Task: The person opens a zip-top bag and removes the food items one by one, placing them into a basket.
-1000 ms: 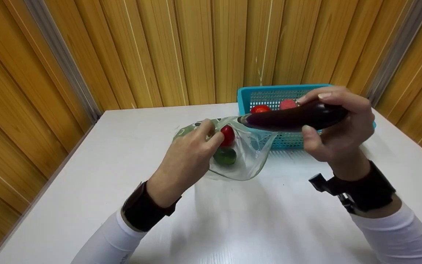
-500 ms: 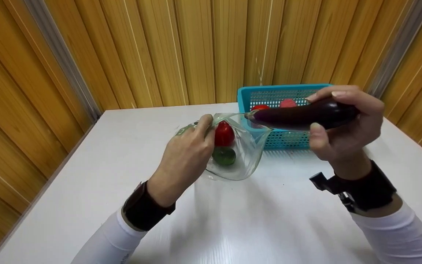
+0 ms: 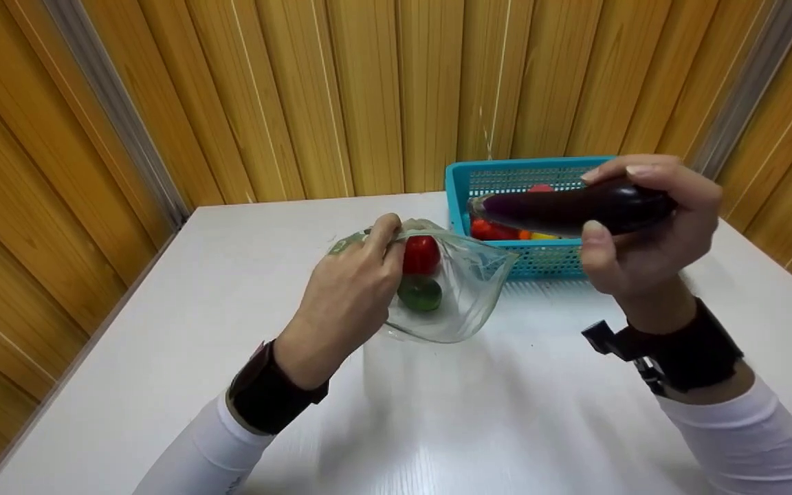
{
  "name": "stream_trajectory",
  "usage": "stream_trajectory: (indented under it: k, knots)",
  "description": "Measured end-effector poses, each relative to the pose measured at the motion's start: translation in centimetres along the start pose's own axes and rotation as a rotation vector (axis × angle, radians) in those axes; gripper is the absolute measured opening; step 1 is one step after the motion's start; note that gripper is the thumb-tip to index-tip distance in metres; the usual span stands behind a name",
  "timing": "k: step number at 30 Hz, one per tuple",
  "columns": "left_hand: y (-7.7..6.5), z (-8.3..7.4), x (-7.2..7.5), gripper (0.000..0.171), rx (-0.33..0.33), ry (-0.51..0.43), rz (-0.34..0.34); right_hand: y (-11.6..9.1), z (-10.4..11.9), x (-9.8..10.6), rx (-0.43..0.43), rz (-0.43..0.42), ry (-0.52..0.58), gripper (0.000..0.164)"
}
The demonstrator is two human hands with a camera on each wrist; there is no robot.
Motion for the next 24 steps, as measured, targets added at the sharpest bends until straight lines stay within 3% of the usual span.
stream_trajectory:
  k: [5,10,16,20,24]
  knots:
    - [0.1,-0.1,0.2,0.027,-0.015,-0.018,0.025,-0.1,-0.1,0.0,-0.055,0.031,-0.058,0.039]
    - [0.1,-0.2,0.2,0.030,-0.023,-0.036,0.044,-0.4,-1.0,0.9,-0.114,0.113,-0.128,0.039]
    - [0.2,-0.2,0.2,0.031,-0.026,-0.070,0.050,-0.7,-2.5,2.5,-0.157,0.219,-0.285,0.040]
    - [0.1,-0.2,0.1,0.029,-0.022,-0.065,0.049,-1.4,-4.3,4.4,-0.265,0.398,-0.464,0.039]
    - [0.1,-0.3,0.1,0.029,-0.022,-0.071,0.054,-2.1,-6.0,6.5,-0.461,0.616,-0.687,0.041]
Point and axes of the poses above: each hand's wrist, its own y-axis towards the middle knuckle, its own x-axis out of the back of the hand, z = x × y, the point moved 3 cm from there along y, towards the middle knuckle, and after that the axes turned 10 degrees about y, right-handed, at the moved point
